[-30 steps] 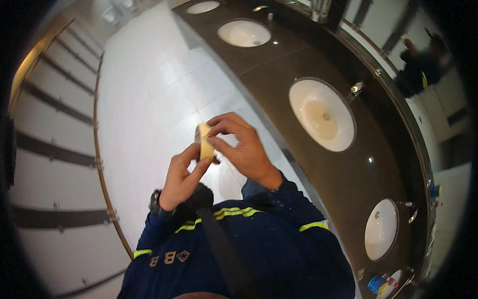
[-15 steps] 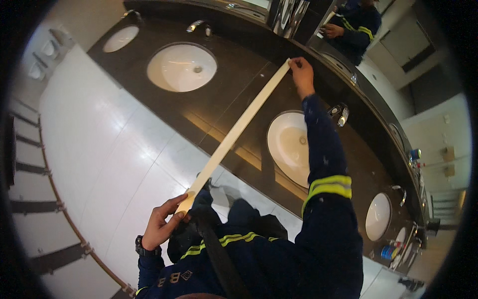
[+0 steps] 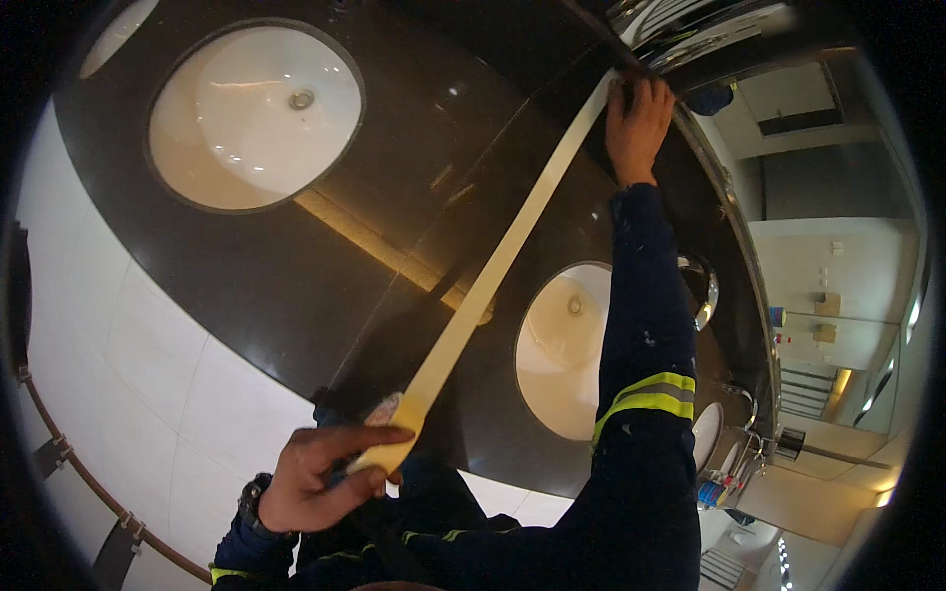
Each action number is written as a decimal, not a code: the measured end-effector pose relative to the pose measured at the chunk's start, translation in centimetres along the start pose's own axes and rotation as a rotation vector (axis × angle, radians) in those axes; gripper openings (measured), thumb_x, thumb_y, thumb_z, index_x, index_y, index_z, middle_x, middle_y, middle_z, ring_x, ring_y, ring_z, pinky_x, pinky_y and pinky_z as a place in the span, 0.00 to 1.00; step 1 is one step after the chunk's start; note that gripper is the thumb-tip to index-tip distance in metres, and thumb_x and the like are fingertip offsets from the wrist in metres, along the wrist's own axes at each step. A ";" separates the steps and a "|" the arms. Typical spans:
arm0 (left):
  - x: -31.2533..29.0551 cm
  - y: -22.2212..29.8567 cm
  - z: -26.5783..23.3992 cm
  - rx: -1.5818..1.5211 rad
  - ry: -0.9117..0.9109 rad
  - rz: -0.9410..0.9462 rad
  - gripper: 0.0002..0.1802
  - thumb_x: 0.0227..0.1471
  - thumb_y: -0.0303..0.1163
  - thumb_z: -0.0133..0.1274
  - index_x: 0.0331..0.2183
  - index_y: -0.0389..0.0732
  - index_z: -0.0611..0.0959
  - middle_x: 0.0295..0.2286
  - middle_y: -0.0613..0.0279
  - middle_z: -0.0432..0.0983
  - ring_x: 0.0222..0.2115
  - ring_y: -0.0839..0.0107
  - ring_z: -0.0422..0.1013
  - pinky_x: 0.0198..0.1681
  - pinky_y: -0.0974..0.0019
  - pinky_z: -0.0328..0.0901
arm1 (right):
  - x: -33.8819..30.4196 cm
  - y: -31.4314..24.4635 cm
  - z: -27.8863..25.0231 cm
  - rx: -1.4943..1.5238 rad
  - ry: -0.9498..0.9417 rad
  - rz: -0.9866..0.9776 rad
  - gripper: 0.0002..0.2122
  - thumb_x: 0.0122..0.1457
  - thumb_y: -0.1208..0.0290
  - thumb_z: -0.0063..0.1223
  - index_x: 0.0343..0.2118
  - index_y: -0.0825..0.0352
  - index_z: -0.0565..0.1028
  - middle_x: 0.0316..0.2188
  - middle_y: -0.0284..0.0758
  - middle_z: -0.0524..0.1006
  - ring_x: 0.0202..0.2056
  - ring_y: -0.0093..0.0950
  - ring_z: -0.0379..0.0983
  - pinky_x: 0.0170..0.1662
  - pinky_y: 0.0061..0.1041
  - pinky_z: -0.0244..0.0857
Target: The person applies strips of masking tape to a dark countertop in a bathroom, smoothing each strip and cutting it to length. The person handles the tape roll and the countertop surface throughout the task.
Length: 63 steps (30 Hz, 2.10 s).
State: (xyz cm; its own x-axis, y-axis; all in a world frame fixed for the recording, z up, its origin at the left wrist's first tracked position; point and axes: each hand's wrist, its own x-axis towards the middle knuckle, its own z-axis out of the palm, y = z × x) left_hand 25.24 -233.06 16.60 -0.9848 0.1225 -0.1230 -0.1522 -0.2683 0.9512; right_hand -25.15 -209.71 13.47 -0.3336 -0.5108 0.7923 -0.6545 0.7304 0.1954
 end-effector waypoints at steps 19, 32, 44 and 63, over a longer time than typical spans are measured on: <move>3.5 -2.7 1.7 -0.135 -0.069 -0.098 0.23 0.56 0.27 0.61 0.52 0.28 0.81 0.38 0.44 0.85 0.36 0.61 0.84 0.44 0.64 0.77 | 3.0 0.2 6.5 -0.102 0.284 0.192 0.17 0.62 0.59 0.61 0.45 0.68 0.81 0.44 0.45 0.81 0.48 0.50 0.70 0.48 0.49 0.61; 2.4 -4.4 2.3 -0.259 -0.019 -0.095 0.24 0.57 0.27 0.62 0.54 0.28 0.79 0.36 0.44 0.85 0.36 0.62 0.84 0.44 0.63 0.77 | 3.0 2.5 7.1 -0.234 0.289 0.133 0.17 0.60 0.58 0.62 0.45 0.64 0.84 0.42 0.43 0.82 0.47 0.49 0.72 0.45 0.49 0.64; 1.4 -3.8 2.2 -0.286 -0.010 -0.154 0.25 0.58 0.29 0.61 0.55 0.29 0.79 0.35 0.45 0.85 0.36 0.63 0.84 0.44 0.63 0.77 | 3.6 1.9 7.2 -0.170 0.343 0.099 0.22 0.58 0.56 0.65 0.45 0.72 0.81 0.45 0.49 0.80 0.49 0.53 0.71 0.50 0.48 0.64; 1.6 -3.6 2.6 -0.298 0.074 -0.085 0.26 0.60 0.33 0.62 0.54 0.27 0.79 0.35 0.45 0.84 0.32 0.64 0.83 0.42 0.63 0.77 | 1.3 0.8 4.4 -0.009 0.142 0.163 0.14 0.60 0.78 0.53 0.47 0.68 0.82 0.46 0.57 0.77 0.55 0.57 0.68 0.58 0.49 0.64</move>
State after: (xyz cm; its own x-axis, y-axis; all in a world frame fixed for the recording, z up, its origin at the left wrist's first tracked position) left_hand 24.44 -229.39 13.77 -0.9691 0.0900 -0.2295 -0.2417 -0.5299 0.8129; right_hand -29.06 -211.81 12.11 -0.3356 -0.3169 0.8871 -0.5935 0.8024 0.0621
